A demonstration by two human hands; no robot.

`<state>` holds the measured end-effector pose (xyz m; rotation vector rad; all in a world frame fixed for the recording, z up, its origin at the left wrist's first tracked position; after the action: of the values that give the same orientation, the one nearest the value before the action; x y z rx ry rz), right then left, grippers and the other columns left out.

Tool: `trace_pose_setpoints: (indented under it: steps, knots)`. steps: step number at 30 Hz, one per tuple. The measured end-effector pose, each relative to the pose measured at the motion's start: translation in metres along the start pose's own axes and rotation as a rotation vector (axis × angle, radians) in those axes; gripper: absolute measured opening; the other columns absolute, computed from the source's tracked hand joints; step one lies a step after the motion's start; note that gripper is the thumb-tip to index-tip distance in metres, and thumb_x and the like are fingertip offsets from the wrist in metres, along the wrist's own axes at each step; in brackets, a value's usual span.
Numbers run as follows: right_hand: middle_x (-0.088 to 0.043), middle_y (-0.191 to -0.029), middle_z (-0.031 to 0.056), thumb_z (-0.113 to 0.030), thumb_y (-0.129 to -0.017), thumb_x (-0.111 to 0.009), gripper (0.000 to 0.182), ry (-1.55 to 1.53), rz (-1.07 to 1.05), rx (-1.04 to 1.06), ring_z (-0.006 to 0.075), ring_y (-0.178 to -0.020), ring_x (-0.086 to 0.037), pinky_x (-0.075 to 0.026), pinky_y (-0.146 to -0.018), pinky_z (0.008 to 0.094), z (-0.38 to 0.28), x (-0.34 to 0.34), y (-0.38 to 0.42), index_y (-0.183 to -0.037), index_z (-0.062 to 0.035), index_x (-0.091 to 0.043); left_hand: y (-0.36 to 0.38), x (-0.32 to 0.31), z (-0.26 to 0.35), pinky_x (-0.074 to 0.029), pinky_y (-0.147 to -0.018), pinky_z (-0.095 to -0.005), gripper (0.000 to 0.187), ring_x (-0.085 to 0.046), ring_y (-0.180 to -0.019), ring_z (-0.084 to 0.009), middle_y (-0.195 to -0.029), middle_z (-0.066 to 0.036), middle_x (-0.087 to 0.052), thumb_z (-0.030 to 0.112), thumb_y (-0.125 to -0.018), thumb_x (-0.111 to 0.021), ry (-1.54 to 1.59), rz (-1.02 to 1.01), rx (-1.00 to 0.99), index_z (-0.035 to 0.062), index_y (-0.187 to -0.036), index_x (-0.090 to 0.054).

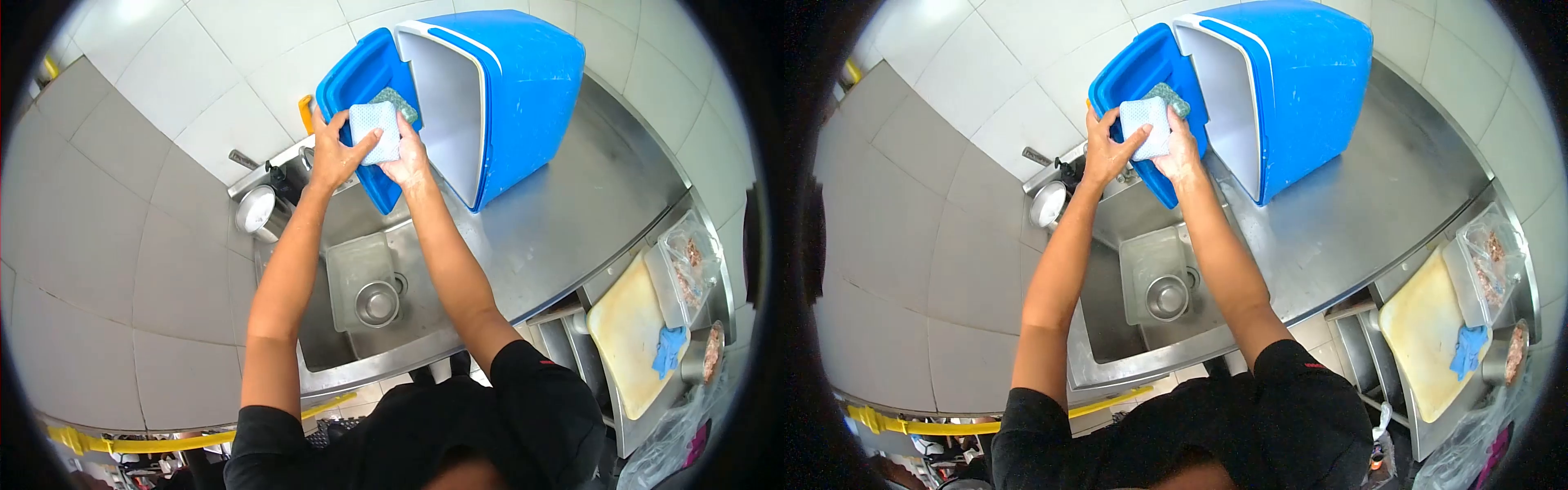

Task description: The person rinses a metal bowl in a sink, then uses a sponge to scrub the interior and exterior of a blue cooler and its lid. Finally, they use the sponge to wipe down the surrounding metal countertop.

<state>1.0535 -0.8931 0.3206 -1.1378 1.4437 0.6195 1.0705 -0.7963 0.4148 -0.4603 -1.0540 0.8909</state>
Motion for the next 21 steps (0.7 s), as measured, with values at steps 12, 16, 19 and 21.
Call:
trace_pose_setpoints:
  steps: [12, 16, 19, 21]
  knots:
    - [-0.058, -0.102, 0.0218, -0.027, -0.093, -0.053, 0.033, 1.429, 0.808, 0.856, 0.0300, -0.096, -0.057, -0.044, -0.083, 0.0413, -0.084, 0.049, 0.000, -0.107, 0.0020, -0.050, 0.006, -0.008, 0.001, -0.034, -0.100, -0.0463, 0.040, -0.040, -0.116, -0.0444, -0.123, -0.030, -0.036, 0.012, -0.063, -0.075, -0.150, 0.205, -0.128, 0.0004, -0.096, -0.056]
    - [-0.060, -0.097, 0.0118, -0.046, -0.095, -0.046, 0.050, 0.778, 0.204, 0.625, 0.0262, -0.092, -0.057, -0.045, -0.080, 0.0377, -0.044, 0.036, -0.030, -0.106, 0.0010, -0.056, 0.004, -0.015, 0.003, -0.035, -0.097, -0.0463, 0.046, -0.040, -0.114, -0.0413, -0.118, -0.028, -0.038, 0.017, -0.069, -0.075, -0.180, 0.237, -0.087, 0.0013, -0.105, -0.051]
    - [-0.031, -0.135, 0.0163, -0.055, -0.090, -0.045, 0.069, 1.022, 0.074, 0.531, 0.0288, -0.123, -0.034, -0.030, -0.102, 0.0408, -0.023, 0.035, -0.017, -0.135, -0.0027, -0.039, 0.000, -0.018, -0.003, -0.034, -0.098, -0.0448, 0.045, -0.039, -0.115, -0.0417, -0.120, -0.028, -0.037, 0.020, -0.074, -0.071, -0.181, 0.206, -0.012, 0.0017, -0.109, -0.049]
    - [-0.032, -0.132, 0.0198, -0.047, -0.089, -0.054, 0.066, 1.161, 0.065, 0.688, 0.0318, -0.122, -0.034, -0.030, -0.102, 0.0424, -0.022, 0.029, -0.011, -0.133, -0.0003, -0.040, 0.001, -0.017, -0.006, -0.033, -0.099, -0.0440, 0.044, -0.037, -0.116, -0.0421, -0.121, -0.028, -0.036, 0.022, -0.078, -0.068, -0.193, 0.174, -0.003, 0.0021, -0.111, -0.048]
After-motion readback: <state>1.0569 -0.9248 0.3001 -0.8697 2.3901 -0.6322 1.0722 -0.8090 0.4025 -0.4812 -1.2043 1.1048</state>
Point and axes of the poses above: each hand's wrist, its own y-axis away from the middle knuckle, its own x-axis out of the back of the hand, z = x × y, the point moved 8 cm from there along -y, towards the middle knuckle
